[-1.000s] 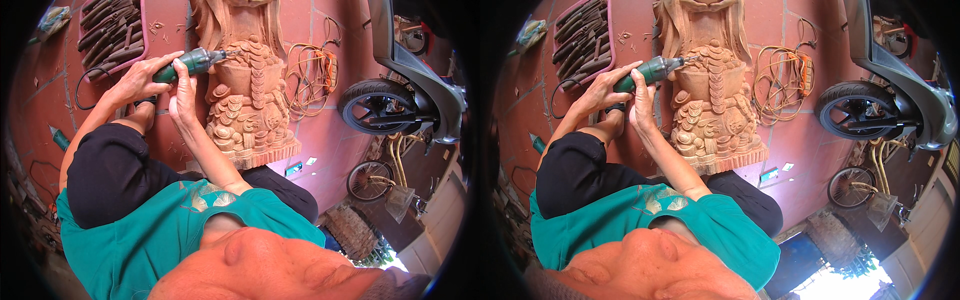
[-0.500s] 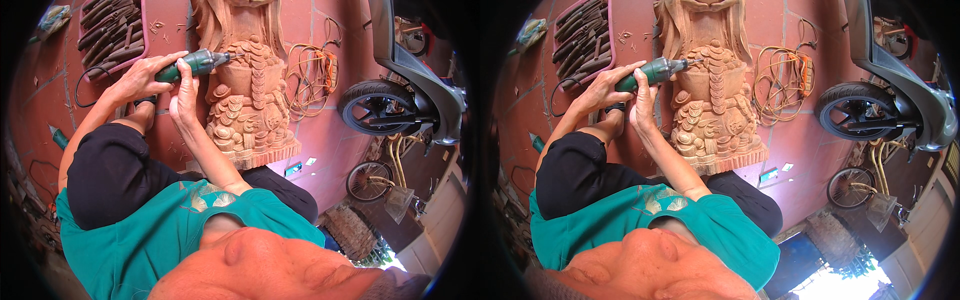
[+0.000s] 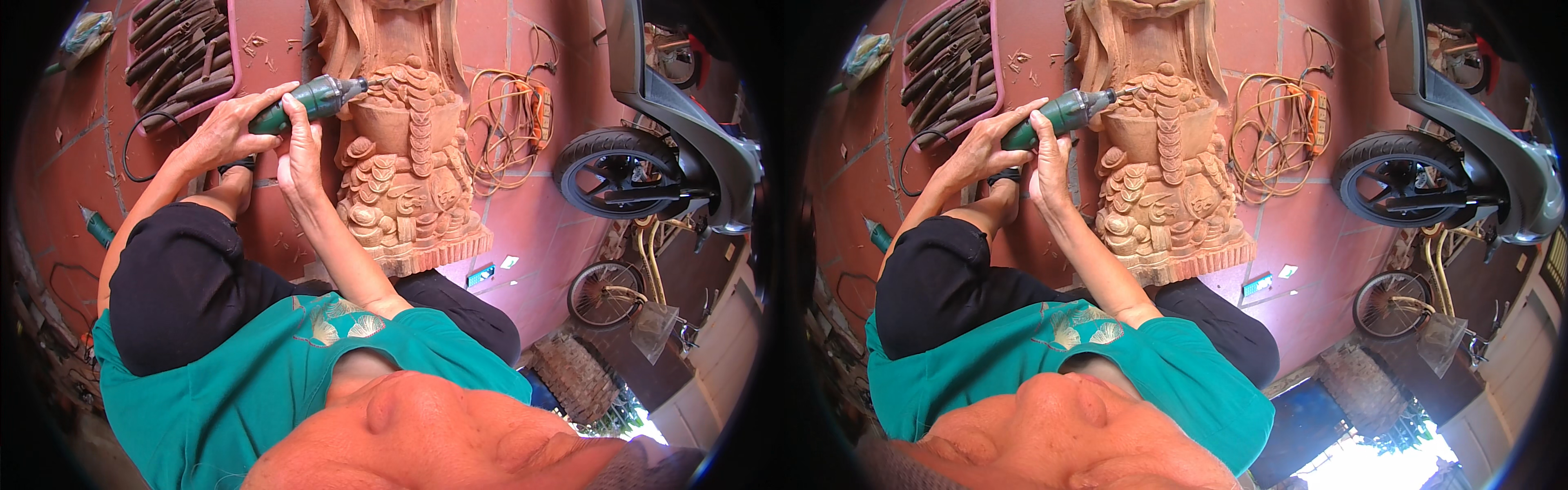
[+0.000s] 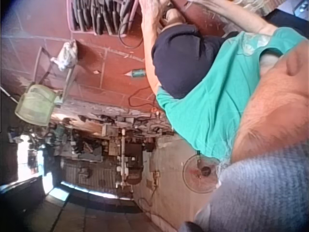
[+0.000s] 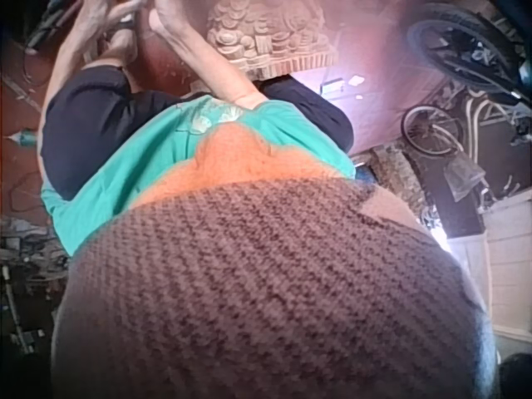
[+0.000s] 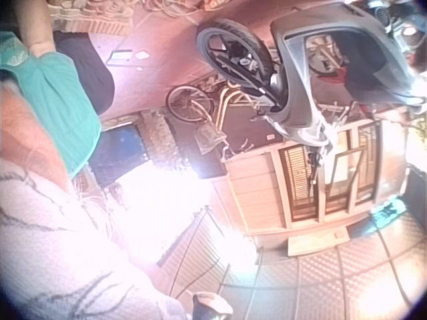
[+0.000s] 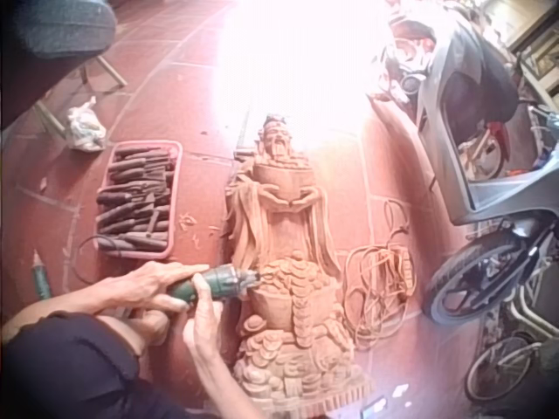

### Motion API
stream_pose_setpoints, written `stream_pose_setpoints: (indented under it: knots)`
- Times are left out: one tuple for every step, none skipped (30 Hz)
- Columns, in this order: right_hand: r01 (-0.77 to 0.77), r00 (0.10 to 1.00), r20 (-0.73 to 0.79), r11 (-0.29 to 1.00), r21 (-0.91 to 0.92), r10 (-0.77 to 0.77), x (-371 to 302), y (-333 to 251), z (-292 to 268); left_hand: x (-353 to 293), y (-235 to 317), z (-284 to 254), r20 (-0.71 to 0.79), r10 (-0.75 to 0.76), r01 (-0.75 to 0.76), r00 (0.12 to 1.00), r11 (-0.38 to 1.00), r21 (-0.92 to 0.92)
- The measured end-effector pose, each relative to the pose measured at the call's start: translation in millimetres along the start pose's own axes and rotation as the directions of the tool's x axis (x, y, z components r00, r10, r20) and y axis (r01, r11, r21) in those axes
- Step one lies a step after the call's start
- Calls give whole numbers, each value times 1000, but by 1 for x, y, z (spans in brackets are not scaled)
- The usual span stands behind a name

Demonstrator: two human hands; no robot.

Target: The person is carving a wooden sculpture using a rotary tool. They are seated on the floor, holding the tool with both hands and carefully shaping the details of the sculpture.

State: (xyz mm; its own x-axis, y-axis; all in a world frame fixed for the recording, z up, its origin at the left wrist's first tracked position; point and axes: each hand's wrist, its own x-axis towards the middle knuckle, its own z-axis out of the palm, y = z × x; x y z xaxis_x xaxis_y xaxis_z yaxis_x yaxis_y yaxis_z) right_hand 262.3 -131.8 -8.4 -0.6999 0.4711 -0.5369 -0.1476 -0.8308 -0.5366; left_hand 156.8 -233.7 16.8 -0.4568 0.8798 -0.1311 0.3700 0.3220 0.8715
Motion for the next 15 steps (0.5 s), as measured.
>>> stream_pose_setpoints:
  knots:
    - [-5, 1000, 5, 1000, -2, 5, 0, 0, -1, 0, 0, 0, -3, 5, -5, 1000, 1000, -5]
    - [-6, 1000, 3, 1000, 5, 6, 0, 1, -2, 0, -1, 0, -7, 9, -10, 1000, 1000, -10]
    - [-5, 1000, -1, 1000, 13, 5, 0, 2, -3, 0, -1, 1, -4, 20, -20, 1000, 1000, -5]
    - [-5, 1000, -4, 1000, 20, 5, -1, 3, -3, 1, -3, 1, -1, 30, -30, 1000, 1000, 1]
    - [2, 1000, -12, 1000, 29, -2, -1, 3, -3, 1, -4, 1, 2, 41, -41, 999, 999, 7]
    - [7, 1000, -19, 999, 39, -6, -2, 3, -1, 2, -4, 1, 10, 44, -44, 999, 999, 5]
    - [12, 1000, -26, 999, 49, -10, -2, 4, 0, 2, -3, 0, 18, 47, -47, 999, 999, 3]
    - [6, 1000, -23, 999, 44, -5, -3, 4, 0, 2, -3, -1, 26, 51, -51, 998, 999, 1]
    - [1, 1000, -19, 999, 40, 0, -3, 3, 0, 2, -3, 0, 21, 55, -55, 998, 998, 7]
    - [-5, 1000, -15, 999, 36, 5, -3, 3, 0, 1, -4, 0, 15, 60, -60, 998, 998, 13]
    - [-3, 1000, -18, 999, 35, 4, -3, 5, -1, 0, -5, 1, 10, 64, -65, 998, 998, 19]
    - [2, 1000, -21, 999, 34, -1, -3, 6, -2, 0, -6, 1, 15, 60, -61, 998, 998, 18]
    - [6, 1000, -24, 999, 34, -6, -2, 7, -3, -1, -7, 1, 20, 56, -56, 998, 998, 18]
    - [12, 1000, -21, 999, 30, -11, -3, 7, -3, -1, -8, 1, 25, 51, -51, 998, 999, 18]
    - [18, 1000, -18, 999, 27, -18, -5, 5, 1, -1, -8, 0, 24, 44, -45, 999, 999, 19]
